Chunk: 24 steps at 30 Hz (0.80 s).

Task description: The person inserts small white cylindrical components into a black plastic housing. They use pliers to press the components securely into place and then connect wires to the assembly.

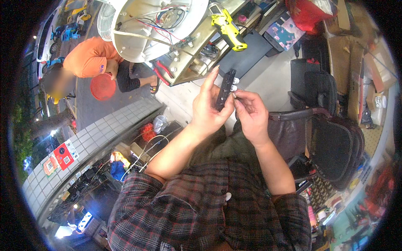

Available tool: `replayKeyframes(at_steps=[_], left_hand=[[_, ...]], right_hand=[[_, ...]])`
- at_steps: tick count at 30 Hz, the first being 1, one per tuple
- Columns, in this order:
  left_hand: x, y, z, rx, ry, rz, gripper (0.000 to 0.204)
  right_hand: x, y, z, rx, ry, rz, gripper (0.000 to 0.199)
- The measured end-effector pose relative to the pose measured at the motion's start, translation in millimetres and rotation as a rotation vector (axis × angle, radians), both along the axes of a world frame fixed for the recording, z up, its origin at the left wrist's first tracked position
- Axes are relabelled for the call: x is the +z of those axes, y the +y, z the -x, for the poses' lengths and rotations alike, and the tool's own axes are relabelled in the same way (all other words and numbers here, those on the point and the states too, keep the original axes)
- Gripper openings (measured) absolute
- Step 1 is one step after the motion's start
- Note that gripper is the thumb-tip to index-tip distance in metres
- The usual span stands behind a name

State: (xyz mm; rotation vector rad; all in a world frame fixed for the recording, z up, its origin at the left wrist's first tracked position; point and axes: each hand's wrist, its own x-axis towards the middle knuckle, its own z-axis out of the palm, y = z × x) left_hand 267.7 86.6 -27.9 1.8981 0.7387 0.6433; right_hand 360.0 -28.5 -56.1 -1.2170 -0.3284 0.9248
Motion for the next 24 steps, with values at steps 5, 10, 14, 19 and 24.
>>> replayKeyframes(at_steps=[5, 10, 14, 19, 24], left_hand=[[3, 4, 2, -0.019, 0.072, -0.106, 0.086], [1, 6, 7, -0.016, 0.125, -0.183, 0.089], [0, 6, 9, 0.003, 0.142, -0.171, 0.089], [7, 7, 9, 0.026, 0.207, -0.092, 0.089], [3, 8, 14, 0.025, 0.195, -0.038, 0.073]], right_hand=[[-4, 1, 2, 0.036, 0.108, -0.05, 0.024], [-9, 3, 6, 0.039, 0.167, -0.057, 0.024], [-15, 5, 9, 0.035, 0.192, -0.071, 0.023], [-19, 9, 12, 0.045, 0.229, -0.057, 0.023], [-12, 10, 12, 0.064, 0.198, -0.058, 0.023]])
